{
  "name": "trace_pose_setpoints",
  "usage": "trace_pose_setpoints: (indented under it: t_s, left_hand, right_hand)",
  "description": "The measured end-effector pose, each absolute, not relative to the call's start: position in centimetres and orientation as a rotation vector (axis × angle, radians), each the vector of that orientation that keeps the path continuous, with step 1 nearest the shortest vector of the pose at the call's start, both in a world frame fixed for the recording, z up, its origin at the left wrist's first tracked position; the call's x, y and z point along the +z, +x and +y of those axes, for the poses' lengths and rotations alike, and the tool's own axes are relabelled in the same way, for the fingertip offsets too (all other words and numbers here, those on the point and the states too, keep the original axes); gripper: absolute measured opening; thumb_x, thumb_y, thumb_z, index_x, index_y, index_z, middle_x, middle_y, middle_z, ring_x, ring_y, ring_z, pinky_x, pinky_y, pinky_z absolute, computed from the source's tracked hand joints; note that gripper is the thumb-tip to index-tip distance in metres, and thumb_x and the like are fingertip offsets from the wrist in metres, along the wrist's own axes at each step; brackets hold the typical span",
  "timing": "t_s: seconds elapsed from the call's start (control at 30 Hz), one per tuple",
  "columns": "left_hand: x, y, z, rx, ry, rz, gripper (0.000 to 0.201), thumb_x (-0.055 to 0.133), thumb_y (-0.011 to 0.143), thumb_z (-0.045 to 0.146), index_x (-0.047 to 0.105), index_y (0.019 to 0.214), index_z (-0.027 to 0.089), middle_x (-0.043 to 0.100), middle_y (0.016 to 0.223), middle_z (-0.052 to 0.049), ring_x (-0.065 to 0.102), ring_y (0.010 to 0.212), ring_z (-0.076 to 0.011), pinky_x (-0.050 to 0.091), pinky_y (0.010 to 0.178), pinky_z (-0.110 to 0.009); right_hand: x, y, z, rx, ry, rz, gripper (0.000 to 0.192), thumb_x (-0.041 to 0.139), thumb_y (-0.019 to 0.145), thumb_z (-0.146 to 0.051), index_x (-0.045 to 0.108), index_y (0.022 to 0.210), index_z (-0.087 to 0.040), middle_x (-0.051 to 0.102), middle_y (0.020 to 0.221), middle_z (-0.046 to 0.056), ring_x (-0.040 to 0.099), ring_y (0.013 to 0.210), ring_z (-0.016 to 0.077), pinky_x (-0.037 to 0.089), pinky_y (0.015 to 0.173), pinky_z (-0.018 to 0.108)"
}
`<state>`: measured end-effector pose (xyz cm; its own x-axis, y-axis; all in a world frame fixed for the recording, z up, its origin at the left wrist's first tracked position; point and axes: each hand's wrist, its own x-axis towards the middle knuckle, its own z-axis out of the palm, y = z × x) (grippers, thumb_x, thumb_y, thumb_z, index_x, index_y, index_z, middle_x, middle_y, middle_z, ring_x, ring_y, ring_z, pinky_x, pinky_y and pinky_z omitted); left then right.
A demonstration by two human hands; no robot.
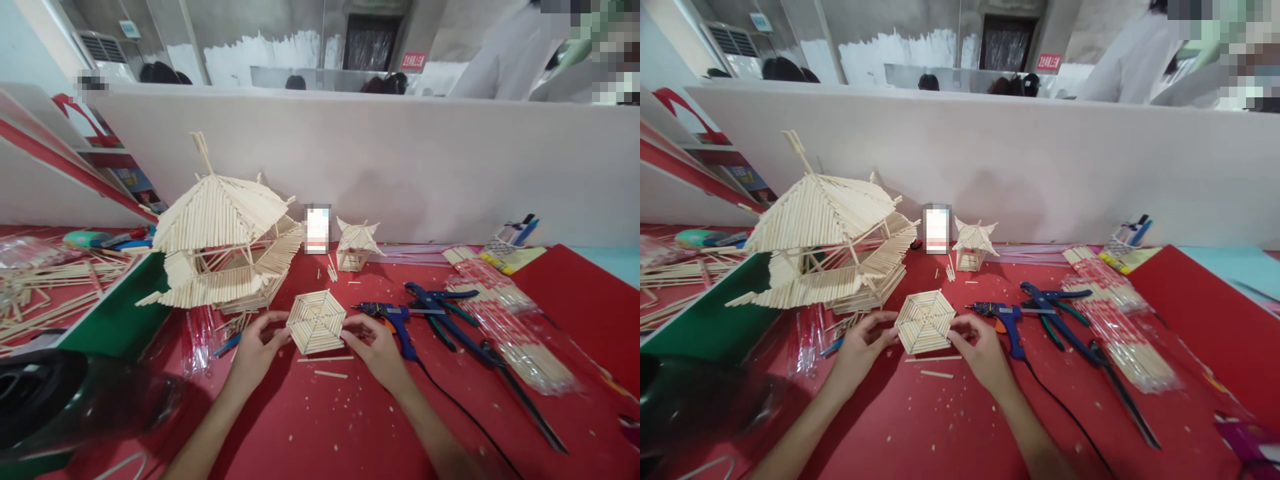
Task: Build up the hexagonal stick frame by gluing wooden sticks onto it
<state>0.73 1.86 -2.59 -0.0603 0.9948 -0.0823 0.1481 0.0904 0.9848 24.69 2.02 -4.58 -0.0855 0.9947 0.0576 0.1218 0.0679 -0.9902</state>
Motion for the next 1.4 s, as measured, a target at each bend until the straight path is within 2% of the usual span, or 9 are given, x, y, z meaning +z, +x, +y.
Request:
trace_pose_setpoints:
  t_s: [0.17, 0.27, 0.37, 0.5, 0.67, 0.8, 0.9, 1.1, 1.4]
  left_hand:
    - [-1.6, 1.6, 0.9, 1.201, 1.231, 1.325, 0.038, 0.074, 0.074, 0.044, 0.066, 0.101, 0.018, 0.072, 0.101, -0.007, 0.069, 0.089, -0.0218, 0.055, 0.08, -0.033]
    - [-1.9, 1.8, 0.6, 1.252, 1.233, 1.287, 0.038, 0.074, 0.076, 0.041, 0.066, 0.105, 0.019, 0.071, 0.106, -0.007, 0.066, 0.098, -0.0215, 0.052, 0.087, -0.032]
    - [-2.2, 2.1, 0.3, 1.225, 1.214, 1.209, 0.04, 0.072, 0.079, 0.041, 0.065, 0.111, 0.019, 0.071, 0.113, -0.008, 0.065, 0.105, -0.0228, 0.051, 0.091, -0.033]
    - [-2.3, 2.6, 0.2, 1.126, 1.173, 1.158, 0.044, 0.074, 0.077, 0.044, 0.068, 0.109, 0.015, 0.074, 0.105, -0.01, 0.069, 0.095, -0.0257, 0.054, 0.083, -0.035]
    - [-2.7, 2.4, 0.4, 1.18, 1.063, 1.156, 0.048, 0.078, 0.074, 0.044, 0.069, 0.109, 0.013, 0.075, 0.102, -0.011, 0.07, 0.09, -0.0254, 0.054, 0.083, -0.037]
    - [-2.8, 2.5, 0.4, 1.215, 1.024, 1.161, 0.049, 0.08, 0.071, 0.045, 0.069, 0.108, 0.013, 0.076, 0.101, -0.011, 0.071, 0.089, -0.0258, 0.055, 0.082, -0.036]
    - [-2.6, 2.9, 0.1, 1.212, 1.028, 1.169, 0.047, 0.08, 0.071, 0.044, 0.07, 0.106, 0.014, 0.076, 0.099, -0.009, 0.071, 0.089, -0.0251, 0.055, 0.079, -0.033]
    - [-2.7, 3.5, -0.3, 1.226, 1.049, 1.144, 0.041, 0.078, 0.073, 0.042, 0.071, 0.105, 0.015, 0.076, 0.096, -0.007, 0.07, 0.083, -0.0226, 0.055, 0.075, -0.031]
    - [-2.6, 3.8, -0.6, 1.206, 0.995, 1.138, 0.039, 0.078, 0.072, 0.038, 0.071, 0.102, 0.015, 0.075, 0.087, -0.004, 0.068, 0.076, -0.019, 0.055, 0.069, -0.027]
  right_hand:
    - [-4.3, 23.9, 2.0, 1.233, -1.122, -1.112, 0.035, 0.082, 0.063, -0.045, 0.06, 0.076, -0.02, 0.067, 0.075, 0.001, 0.063, 0.072, 0.0176, 0.051, 0.069, 0.029]
    - [-3.9, 23.6, 1.7, 1.247, -1.116, -1.054, 0.037, 0.083, 0.061, -0.044, 0.056, 0.071, -0.02, 0.061, 0.066, -0.003, 0.056, 0.062, 0.0137, 0.046, 0.06, 0.025]
    - [-3.7, 23.2, 1.4, 1.262, -1.094, -1.011, 0.036, 0.084, 0.062, -0.04, 0.055, 0.07, -0.02, 0.057, 0.063, -0.005, 0.052, 0.059, 0.0116, 0.042, 0.059, 0.024]
    - [-3.5, 22.6, 1.0, 1.284, -1.055, -0.985, 0.036, 0.085, 0.062, -0.037, 0.054, 0.071, -0.02, 0.057, 0.064, -0.006, 0.052, 0.059, 0.0105, 0.042, 0.06, 0.022]
    - [-3.3, 22.8, 0.7, 1.43, -1.072, -1.012, 0.045, 0.087, 0.06, -0.039, 0.058, 0.088, -0.02, 0.068, 0.081, -0.001, 0.064, 0.073, 0.0153, 0.049, 0.068, 0.025]
    - [-3.4, 22.7, 0.5, 1.536, -1.094, -1.061, 0.046, 0.086, 0.063, -0.041, 0.056, 0.092, -0.02, 0.07, 0.075, -0.001, 0.067, 0.067, 0.0158, 0.051, 0.06, 0.025]
    - [-3.5, 22.0, 0.2, 1.562, -1.075, -1.042, 0.049, 0.086, 0.062, -0.042, 0.056, 0.094, -0.02, 0.074, 0.079, 0.002, 0.07, 0.069, 0.0181, 0.054, 0.06, 0.026]
    - [-3.8, 20.5, -0.4, 1.597, -1.152, -0.932, 0.066, 0.089, 0.058, -0.043, 0.06, 0.112, -0.019, 0.077, 0.088, 0.006, 0.073, 0.068, 0.0209, 0.061, 0.06, 0.03]
    - [-3.7, 20.5, -0.3, 1.618, -1.173, -0.894, 0.064, 0.092, 0.052, -0.038, 0.063, 0.104, -0.015, 0.076, 0.084, 0.007, 0.072, 0.059, 0.0184, 0.062, 0.055, 0.028]
